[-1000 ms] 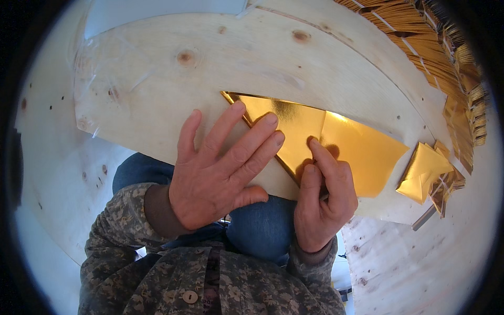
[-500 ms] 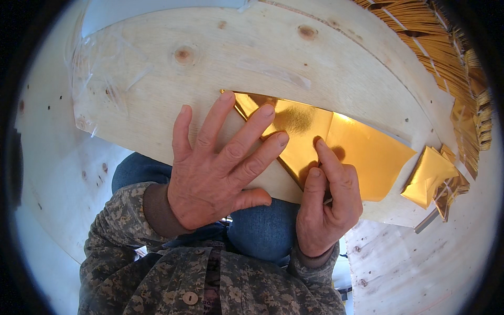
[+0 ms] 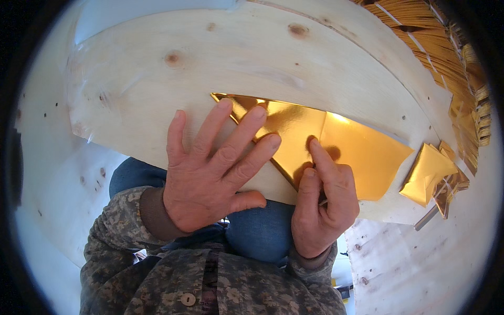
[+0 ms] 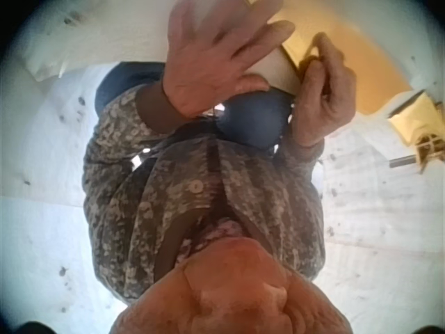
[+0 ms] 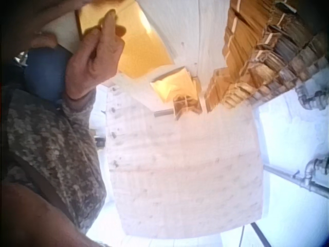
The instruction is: The person folds a rectangular sheet of gold-colored paper into a triangular packet by hand. They make multiple precise creases, fold the sides inward, and tuck the ends to form a sealed packet, then place it with others on the table.
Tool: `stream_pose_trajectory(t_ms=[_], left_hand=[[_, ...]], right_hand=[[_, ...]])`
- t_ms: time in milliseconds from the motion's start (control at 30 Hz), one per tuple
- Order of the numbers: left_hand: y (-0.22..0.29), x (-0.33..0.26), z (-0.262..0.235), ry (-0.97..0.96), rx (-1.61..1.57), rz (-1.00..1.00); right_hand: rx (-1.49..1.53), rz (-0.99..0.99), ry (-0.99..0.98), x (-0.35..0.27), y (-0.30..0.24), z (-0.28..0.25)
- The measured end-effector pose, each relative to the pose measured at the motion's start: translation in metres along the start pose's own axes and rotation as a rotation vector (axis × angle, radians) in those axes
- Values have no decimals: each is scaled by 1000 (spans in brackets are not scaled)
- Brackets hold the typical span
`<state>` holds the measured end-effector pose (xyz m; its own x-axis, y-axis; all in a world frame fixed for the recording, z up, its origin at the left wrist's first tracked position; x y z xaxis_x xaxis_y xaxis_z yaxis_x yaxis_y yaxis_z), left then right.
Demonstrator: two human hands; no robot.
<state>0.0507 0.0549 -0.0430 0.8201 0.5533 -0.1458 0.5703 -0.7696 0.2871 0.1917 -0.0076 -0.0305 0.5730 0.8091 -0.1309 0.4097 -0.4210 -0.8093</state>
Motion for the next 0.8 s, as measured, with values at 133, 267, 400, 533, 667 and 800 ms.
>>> stream_pose_trajectory(t_ms=[133, 267, 400, 533, 667, 800], left_hand=[[0, 0, -1, 23, 7, -7], [0, 0, 0, 21, 17, -3], [-1, 1, 0, 19, 3, -3], [-1, 0, 0, 9, -5, -4], [-2, 0, 1, 8, -23, -3], [-1, 0, 2, -1, -45, -3]], right_hand=[[-26, -59, -8, 2, -4, 0], [-62, -63, -12, 2, -3, -1], [-93, -81, 0, 2, -5, -1], [-97, -66, 0, 2, -5, 0], [-103, -54, 7, 1, -4, 0], [-73, -30, 10, 0, -2, -1]])
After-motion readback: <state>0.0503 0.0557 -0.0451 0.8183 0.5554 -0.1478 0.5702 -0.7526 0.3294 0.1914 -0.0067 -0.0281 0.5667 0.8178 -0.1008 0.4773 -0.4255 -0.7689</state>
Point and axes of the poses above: each hand's wrist, its own x-axis towards the middle knuckle, its own z-axis out of the palm, y = z × x, the point moved 9 cm from there along x, towards the middle knuckle, and after that the axes turned 1 degree about -z, right-handed, at the moved point
